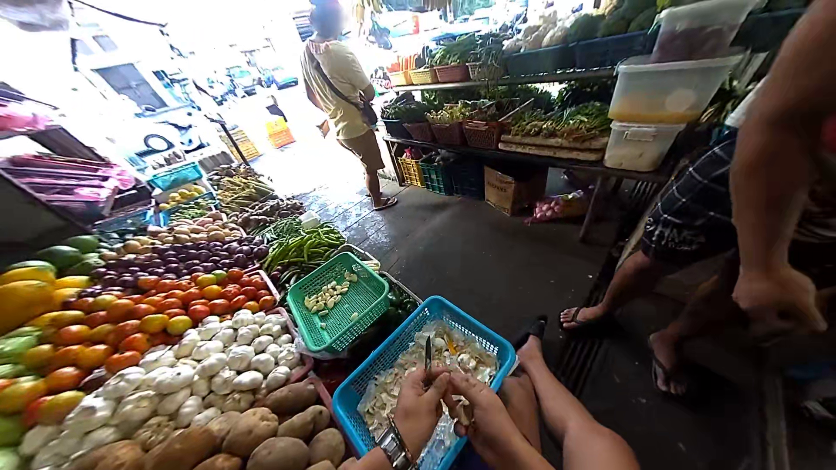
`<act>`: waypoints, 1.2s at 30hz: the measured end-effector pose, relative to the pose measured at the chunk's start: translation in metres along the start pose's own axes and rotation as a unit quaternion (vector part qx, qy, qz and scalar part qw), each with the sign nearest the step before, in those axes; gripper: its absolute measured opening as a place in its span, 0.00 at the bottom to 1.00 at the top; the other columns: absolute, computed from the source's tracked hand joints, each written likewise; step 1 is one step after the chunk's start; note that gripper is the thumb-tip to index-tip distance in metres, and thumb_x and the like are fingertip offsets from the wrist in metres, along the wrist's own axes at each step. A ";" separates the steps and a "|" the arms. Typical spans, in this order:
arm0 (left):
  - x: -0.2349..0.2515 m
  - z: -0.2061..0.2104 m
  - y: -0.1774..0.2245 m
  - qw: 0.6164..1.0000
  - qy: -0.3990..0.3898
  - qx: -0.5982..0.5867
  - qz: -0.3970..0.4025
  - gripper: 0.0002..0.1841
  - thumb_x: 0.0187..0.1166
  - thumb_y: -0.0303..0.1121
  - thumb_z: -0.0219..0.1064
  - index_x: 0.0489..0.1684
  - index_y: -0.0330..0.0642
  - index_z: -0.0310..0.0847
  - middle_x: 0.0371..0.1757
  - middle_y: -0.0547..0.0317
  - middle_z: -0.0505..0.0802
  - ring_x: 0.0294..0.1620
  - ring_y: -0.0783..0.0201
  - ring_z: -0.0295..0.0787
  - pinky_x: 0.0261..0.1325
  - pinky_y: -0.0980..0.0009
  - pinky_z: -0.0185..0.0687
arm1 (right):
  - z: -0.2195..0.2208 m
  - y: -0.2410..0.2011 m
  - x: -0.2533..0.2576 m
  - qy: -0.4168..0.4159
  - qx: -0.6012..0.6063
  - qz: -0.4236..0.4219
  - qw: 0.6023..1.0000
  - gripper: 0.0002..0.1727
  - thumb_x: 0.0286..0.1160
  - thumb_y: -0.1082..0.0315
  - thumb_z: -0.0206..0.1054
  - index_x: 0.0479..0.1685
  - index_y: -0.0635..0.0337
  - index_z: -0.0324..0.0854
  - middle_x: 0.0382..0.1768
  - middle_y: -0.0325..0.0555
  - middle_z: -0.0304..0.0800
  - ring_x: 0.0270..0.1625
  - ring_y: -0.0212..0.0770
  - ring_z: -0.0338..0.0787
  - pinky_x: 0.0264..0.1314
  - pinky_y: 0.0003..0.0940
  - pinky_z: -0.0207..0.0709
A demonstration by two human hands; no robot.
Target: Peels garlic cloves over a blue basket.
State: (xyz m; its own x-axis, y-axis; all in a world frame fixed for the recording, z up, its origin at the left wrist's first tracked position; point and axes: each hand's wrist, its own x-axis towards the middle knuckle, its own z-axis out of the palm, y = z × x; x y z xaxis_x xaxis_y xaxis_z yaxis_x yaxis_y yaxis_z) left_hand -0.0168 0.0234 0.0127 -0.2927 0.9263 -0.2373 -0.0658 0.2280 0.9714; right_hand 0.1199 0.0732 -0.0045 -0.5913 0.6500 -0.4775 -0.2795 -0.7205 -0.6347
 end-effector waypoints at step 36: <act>-0.013 -0.003 -0.003 0.992 -0.049 0.116 0.013 0.04 0.76 0.30 0.72 0.39 0.39 0.88 0.28 0.63 0.91 0.17 0.75 0.75 0.23 0.76 0.71 | -0.014 -0.003 -0.013 0.040 -0.159 -0.135 0.977 0.11 0.79 0.63 0.72 0.51 0.61 0.90 0.36 0.42 0.91 0.28 0.31 0.83 0.31 0.26 0.78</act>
State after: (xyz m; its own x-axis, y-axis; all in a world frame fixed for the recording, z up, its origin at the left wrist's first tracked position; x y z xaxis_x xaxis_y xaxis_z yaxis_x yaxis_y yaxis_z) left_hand -0.0161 0.0099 0.0131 -0.1975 0.9545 -0.2235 0.1651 0.2571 0.9522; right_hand 0.1396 0.0703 -0.0049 -0.4635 0.8319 -0.3051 -0.1592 -0.4169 -0.8949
